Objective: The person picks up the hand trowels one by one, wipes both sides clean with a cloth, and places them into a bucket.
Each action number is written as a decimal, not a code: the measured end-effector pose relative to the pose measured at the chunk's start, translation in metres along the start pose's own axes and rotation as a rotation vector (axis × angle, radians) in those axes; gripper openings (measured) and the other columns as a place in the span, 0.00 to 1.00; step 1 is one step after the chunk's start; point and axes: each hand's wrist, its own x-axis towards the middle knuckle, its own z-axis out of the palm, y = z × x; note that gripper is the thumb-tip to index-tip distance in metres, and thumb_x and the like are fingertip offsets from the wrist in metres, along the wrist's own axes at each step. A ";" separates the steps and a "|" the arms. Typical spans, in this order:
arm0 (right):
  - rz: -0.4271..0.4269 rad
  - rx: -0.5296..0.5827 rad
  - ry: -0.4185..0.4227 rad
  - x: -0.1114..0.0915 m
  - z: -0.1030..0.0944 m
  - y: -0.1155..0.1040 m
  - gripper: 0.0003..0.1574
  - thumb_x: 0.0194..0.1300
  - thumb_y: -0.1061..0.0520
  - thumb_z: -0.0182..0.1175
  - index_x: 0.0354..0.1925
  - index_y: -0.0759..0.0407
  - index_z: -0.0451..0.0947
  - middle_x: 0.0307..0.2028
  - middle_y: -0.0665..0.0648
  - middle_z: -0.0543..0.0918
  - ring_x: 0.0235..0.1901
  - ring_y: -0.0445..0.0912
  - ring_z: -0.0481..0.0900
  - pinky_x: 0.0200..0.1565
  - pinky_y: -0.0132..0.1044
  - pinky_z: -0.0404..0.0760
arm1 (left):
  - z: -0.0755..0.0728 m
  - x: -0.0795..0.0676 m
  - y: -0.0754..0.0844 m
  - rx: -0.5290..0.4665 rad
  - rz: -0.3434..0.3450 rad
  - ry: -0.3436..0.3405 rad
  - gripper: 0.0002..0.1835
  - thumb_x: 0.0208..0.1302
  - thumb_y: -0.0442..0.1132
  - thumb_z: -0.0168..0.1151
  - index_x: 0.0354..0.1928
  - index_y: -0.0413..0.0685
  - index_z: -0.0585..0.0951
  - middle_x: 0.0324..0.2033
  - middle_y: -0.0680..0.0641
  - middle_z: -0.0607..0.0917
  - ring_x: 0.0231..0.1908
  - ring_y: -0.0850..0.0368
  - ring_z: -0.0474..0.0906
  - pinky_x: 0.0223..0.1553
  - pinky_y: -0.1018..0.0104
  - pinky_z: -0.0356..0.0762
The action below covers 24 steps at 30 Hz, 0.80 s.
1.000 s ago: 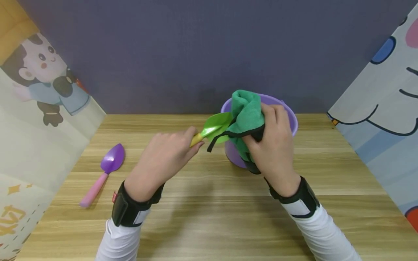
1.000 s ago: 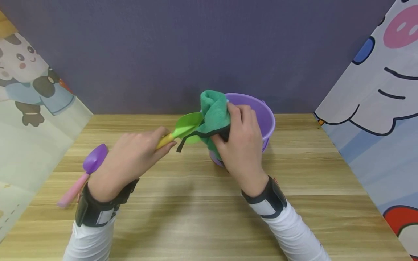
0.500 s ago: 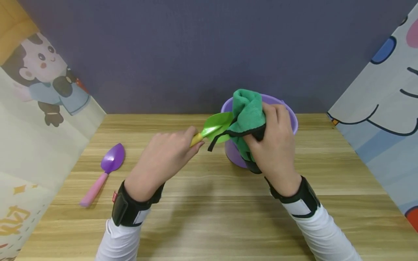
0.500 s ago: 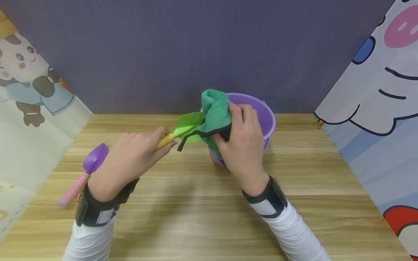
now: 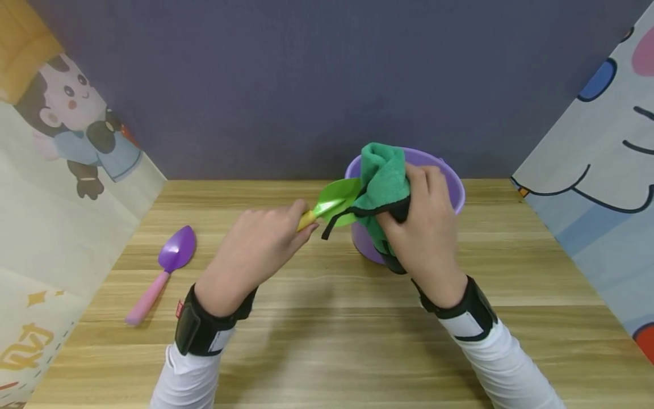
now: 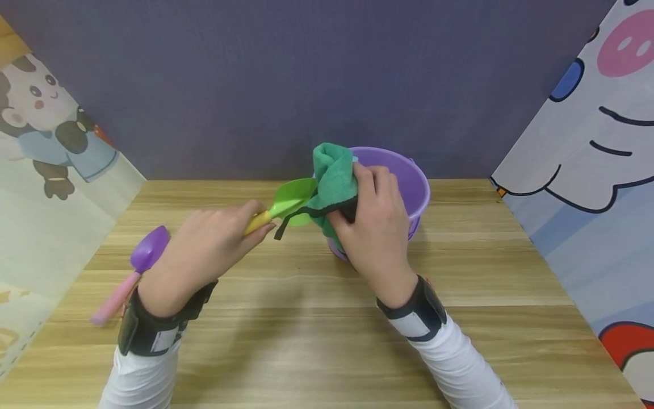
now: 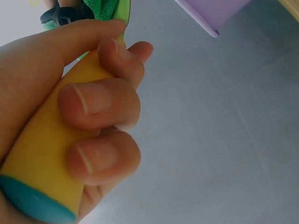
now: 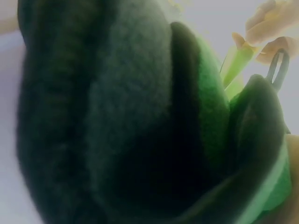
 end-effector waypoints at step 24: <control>-0.026 0.003 -0.020 -0.001 0.006 -0.001 0.33 0.48 0.58 0.70 0.52 0.70 0.73 0.41 0.69 0.75 0.43 0.60 0.72 0.49 0.57 0.75 | 0.002 -0.002 -0.001 0.009 0.001 -0.010 0.11 0.62 0.45 0.63 0.35 0.44 0.79 0.12 0.54 0.69 0.11 0.59 0.63 0.09 0.60 0.65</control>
